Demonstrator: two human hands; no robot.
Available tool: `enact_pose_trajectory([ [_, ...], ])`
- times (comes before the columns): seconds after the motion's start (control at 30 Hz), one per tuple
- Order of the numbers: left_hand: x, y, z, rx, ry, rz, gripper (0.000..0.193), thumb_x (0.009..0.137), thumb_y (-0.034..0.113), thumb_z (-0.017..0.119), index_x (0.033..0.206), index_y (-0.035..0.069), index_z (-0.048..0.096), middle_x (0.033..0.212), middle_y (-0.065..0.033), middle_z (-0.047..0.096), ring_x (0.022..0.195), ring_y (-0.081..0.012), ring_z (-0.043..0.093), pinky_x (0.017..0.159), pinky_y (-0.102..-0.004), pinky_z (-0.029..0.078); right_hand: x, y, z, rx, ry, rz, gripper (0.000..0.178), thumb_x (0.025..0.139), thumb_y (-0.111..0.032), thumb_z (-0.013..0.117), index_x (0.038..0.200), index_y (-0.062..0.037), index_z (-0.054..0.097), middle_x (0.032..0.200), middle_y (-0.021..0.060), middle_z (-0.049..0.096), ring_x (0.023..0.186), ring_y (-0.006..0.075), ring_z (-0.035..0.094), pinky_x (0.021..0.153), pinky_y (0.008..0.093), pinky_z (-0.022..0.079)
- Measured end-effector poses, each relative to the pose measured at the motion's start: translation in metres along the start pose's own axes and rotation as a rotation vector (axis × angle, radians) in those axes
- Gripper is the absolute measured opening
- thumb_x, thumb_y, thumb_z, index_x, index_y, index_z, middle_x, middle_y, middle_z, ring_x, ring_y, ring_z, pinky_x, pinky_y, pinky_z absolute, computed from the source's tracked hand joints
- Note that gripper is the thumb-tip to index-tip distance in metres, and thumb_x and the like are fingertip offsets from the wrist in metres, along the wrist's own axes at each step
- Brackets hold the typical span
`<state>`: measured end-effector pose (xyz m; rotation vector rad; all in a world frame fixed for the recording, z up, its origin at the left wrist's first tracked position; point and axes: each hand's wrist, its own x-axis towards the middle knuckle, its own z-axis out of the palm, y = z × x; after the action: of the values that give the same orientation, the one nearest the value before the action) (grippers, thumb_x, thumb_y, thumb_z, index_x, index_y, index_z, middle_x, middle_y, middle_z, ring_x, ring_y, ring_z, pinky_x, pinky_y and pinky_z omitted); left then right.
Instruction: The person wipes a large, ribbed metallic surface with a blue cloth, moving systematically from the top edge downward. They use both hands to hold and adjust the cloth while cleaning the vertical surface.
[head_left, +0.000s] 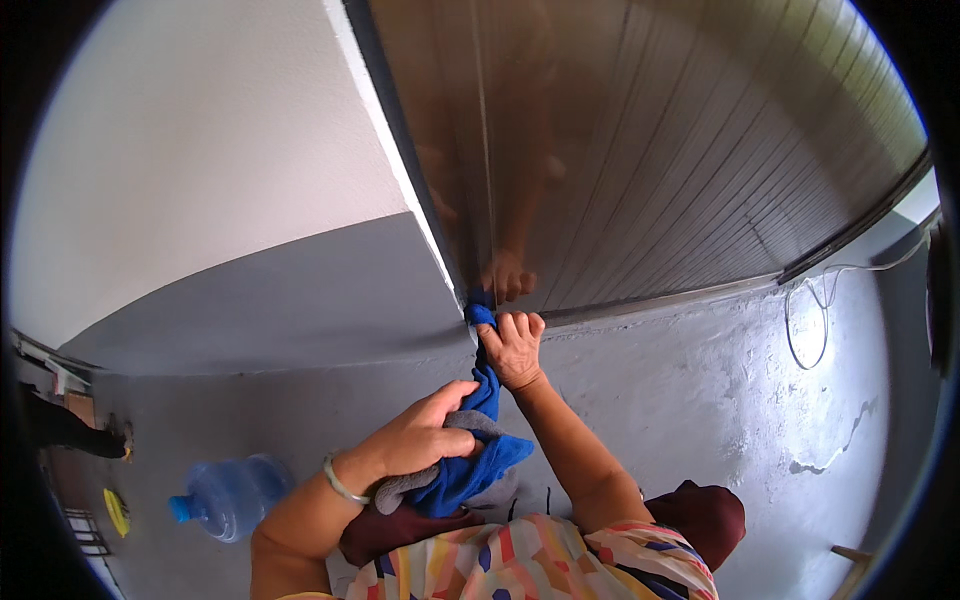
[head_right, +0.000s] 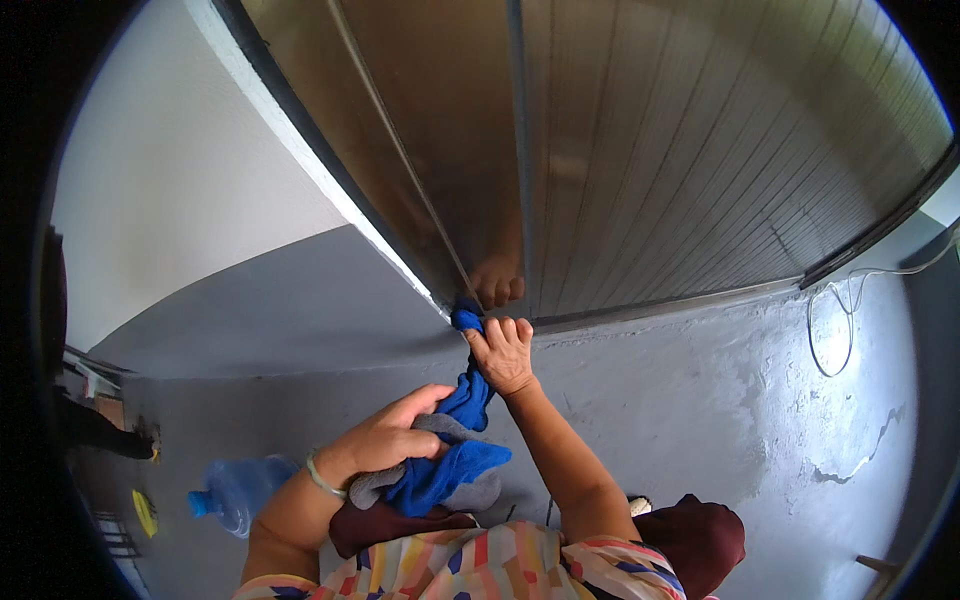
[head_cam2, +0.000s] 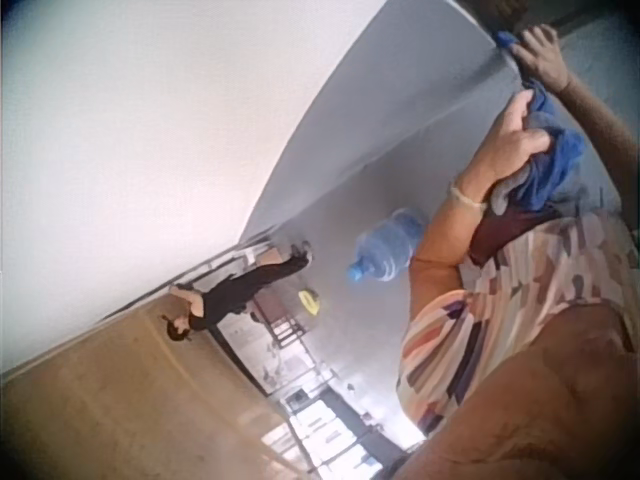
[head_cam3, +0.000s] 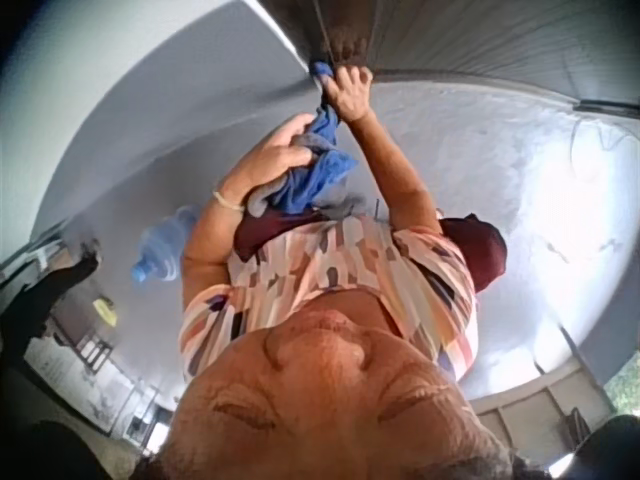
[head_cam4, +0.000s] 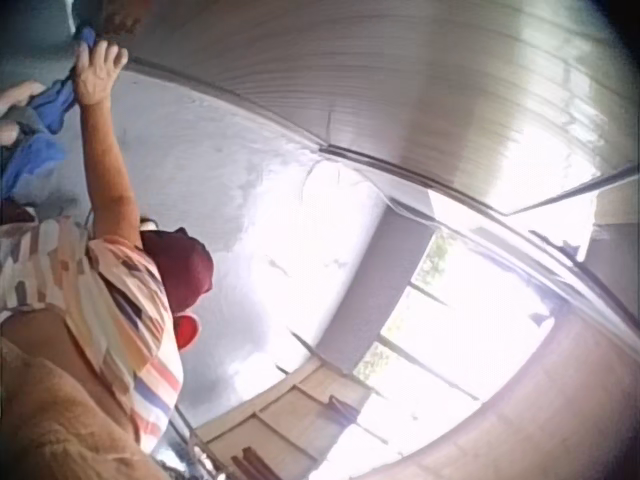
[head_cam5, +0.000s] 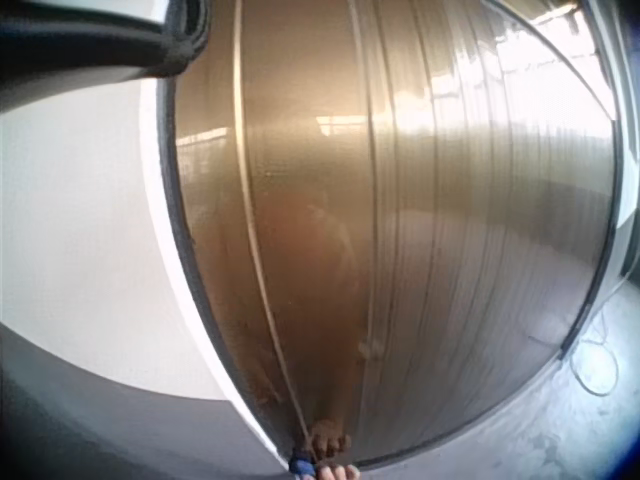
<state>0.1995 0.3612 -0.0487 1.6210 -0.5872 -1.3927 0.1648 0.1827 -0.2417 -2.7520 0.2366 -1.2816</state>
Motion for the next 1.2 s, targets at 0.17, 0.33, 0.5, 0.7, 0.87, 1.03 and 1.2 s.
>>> enact_pose_trajectory([
  [0.17,0.005,0.003,0.012,-0.060,-0.032,-0.135,0.071,0.079,0.010,0.062,0.140,-0.011,0.033,0.118,-0.0170,0.057,0.104,-0.0174,0.057,0.092,-0.0277,0.045,0.006,-0.011,-0.013,0.156,0.021,0.064,0.028,0.075,-0.012,0.063,0.103,-0.0141,0.067,0.079,0.0055,0.045,0.077,0.0252,0.047,0.074,0.0398,0.038],
  [0.33,-0.006,0.011,0.014,-0.063,-0.048,0.000,0.068,0.078,0.006,0.061,0.140,-0.008,0.036,0.123,-0.0164,0.055,0.111,-0.0175,0.054,0.095,-0.0287,0.044,0.106,-0.029,-0.061,0.320,0.380,-0.001,0.030,0.071,-0.007,0.065,0.101,-0.0127,0.066,0.086,0.0075,0.052,0.079,0.0255,0.050,0.075,0.0400,0.038],
  [0.5,-0.005,0.011,0.013,0.119,0.011,0.075,0.067,0.078,0.003,0.059,0.139,-0.008,0.036,0.123,-0.0153,0.054,0.109,-0.0166,0.054,0.094,-0.0280,0.044,0.064,-0.017,-0.034,0.010,0.223,0.047,0.022,0.072,-0.018,0.062,0.094,-0.0198,0.065,0.087,0.0038,0.052,0.080,0.0209,0.050,0.080,0.0387,0.036],
  [0.7,0.005,-0.011,0.001,-0.082,0.024,-0.136,0.069,0.079,0.005,0.057,0.142,-0.006,0.033,0.120,-0.0142,0.053,0.102,-0.0145,0.056,0.088,-0.0271,0.047,-0.038,-0.013,0.027,0.015,-0.033,0.209,0.022,0.077,-0.020,0.058,0.098,-0.0208,0.064,0.090,0.0035,0.053,0.086,0.0206,0.051,0.085,0.0402,0.034],
  [0.87,0.027,-0.025,-0.003,-0.063,-0.050,-0.309,0.074,0.080,0.009,0.059,0.144,-0.011,0.028,0.114,-0.0127,0.058,0.100,-0.0130,0.056,0.086,-0.0242,0.046,-0.075,-0.014,0.047,-0.022,-0.195,0.263,0.025,0.081,-0.019,0.056,0.105,-0.0189,0.063,0.088,0.0041,0.051,0.087,0.0224,0.050,0.085,0.0404,0.035],
  [1.03,0.025,-0.018,0.004,-0.027,-0.057,-0.318,0.071,0.082,0.006,0.057,0.147,-0.005,0.030,0.113,-0.0078,0.059,0.096,-0.0111,0.056,0.087,-0.0239,0.045,-0.090,0.000,0.050,-0.009,-0.329,0.196,0.028,0.083,-0.018,0.054,0.110,-0.0180,0.063,0.090,0.0045,0.051,0.089,0.0220,0.051,0.084,0.0398,0.036],
  [1.2,0.028,-0.014,0.009,-0.085,-0.104,-0.350,0.073,0.081,0.004,0.057,0.148,-0.004,0.030,0.115,-0.0089,0.058,0.096,-0.0116,0.056,0.087,-0.0245,0.046,-0.090,-0.004,0.048,-0.023,-0.363,0.152,0.034,0.084,-0.020,0.052,0.117,-0.0158,0.062,0.090,0.0039,0.051,0.090,0.0217,0.051,0.086,0.0392,0.036],
])
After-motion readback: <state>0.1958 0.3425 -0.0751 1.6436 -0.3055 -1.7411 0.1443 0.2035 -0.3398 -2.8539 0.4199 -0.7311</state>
